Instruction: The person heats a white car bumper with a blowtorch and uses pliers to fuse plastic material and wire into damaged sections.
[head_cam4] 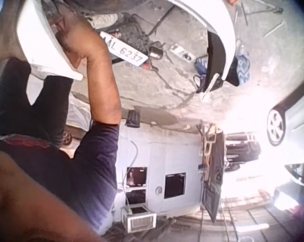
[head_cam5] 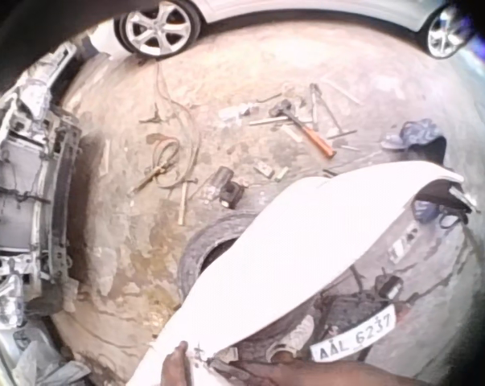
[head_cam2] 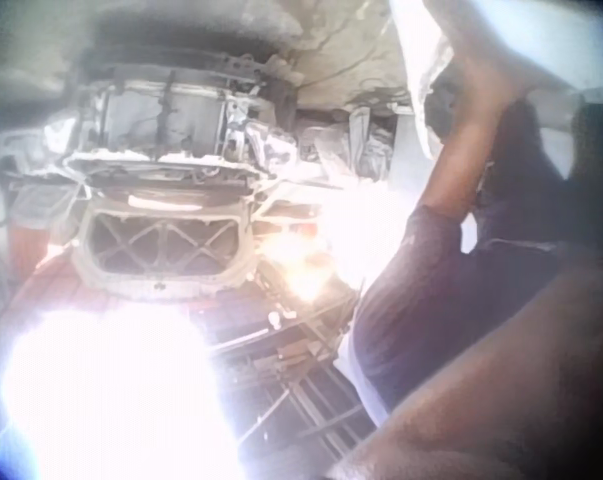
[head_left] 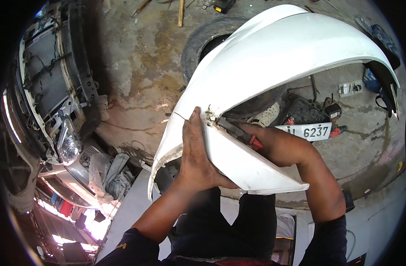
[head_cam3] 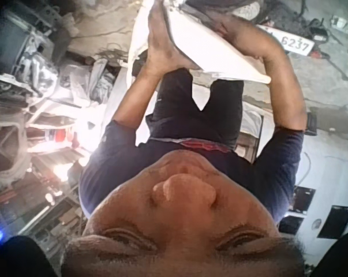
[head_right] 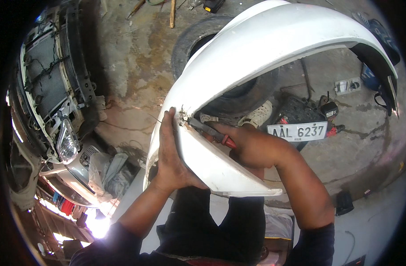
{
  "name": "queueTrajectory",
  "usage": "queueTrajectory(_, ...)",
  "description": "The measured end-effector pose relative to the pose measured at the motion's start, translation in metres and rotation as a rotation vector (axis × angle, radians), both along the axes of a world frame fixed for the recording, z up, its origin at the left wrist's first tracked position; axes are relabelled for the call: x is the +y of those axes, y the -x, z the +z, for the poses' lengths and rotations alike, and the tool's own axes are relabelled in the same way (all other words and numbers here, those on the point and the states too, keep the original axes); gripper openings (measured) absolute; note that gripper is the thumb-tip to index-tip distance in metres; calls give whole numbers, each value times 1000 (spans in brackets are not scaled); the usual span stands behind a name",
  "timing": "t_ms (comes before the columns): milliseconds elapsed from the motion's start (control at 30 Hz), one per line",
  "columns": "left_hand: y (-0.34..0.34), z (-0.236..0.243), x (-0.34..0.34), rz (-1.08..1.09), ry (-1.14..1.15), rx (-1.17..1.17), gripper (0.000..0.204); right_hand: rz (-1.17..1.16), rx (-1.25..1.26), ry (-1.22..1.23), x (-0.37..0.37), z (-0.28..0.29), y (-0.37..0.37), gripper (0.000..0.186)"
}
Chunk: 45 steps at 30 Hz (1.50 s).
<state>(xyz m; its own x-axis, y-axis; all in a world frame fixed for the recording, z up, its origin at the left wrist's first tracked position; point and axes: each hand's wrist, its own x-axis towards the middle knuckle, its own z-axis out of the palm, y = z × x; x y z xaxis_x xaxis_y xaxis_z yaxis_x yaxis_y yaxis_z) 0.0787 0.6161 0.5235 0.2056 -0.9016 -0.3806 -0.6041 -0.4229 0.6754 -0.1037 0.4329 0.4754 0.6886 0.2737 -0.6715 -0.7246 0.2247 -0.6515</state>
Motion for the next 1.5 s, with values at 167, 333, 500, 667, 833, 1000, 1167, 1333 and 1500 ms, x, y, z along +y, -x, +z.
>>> queueTrajectory(167, 5, -3, 7, -17, -8, -24, 184, 35, -20, 19, -6, -2, -4, 84)
queueTrajectory(333, 8, 1, 3, -9, -19, -30, 183, -11, 16, 50, -2, 6, 0, 80)
queueTrajectory(500, 8, 3, 3, 7, -51, -31, 182, -6, 59, 109, 4, 13, -4, 71)
queueTrajectory(667, 10, 4, 4, -28, -53, -66, 183, -8, -8, 132, 6, 9, 5, 72)
queueTrajectory(833, 12, 8, 3, 1, -57, -30, 182, -15, -25, 105, -3, 10, 11, 79)
queueTrajectory(1000, 10, 6, 2, -6, 7, -53, 181, -16, 53, 122, 4, 18, 21, 83)
queueTrajectory(1167, 0, 22, 0, -39, -36, 46, 176, -268, 161, 169, 45, 8, 64, 86)
queueTrajectory(1333, -32, 41, 19, 51, 21, 450, 149, -559, 266, 161, 73, 25, 124, 82)
queueTrajectory(1500, -64, 97, 29, 23, 62, 522, 36, -724, 410, 295, 61, 99, 139, 85)
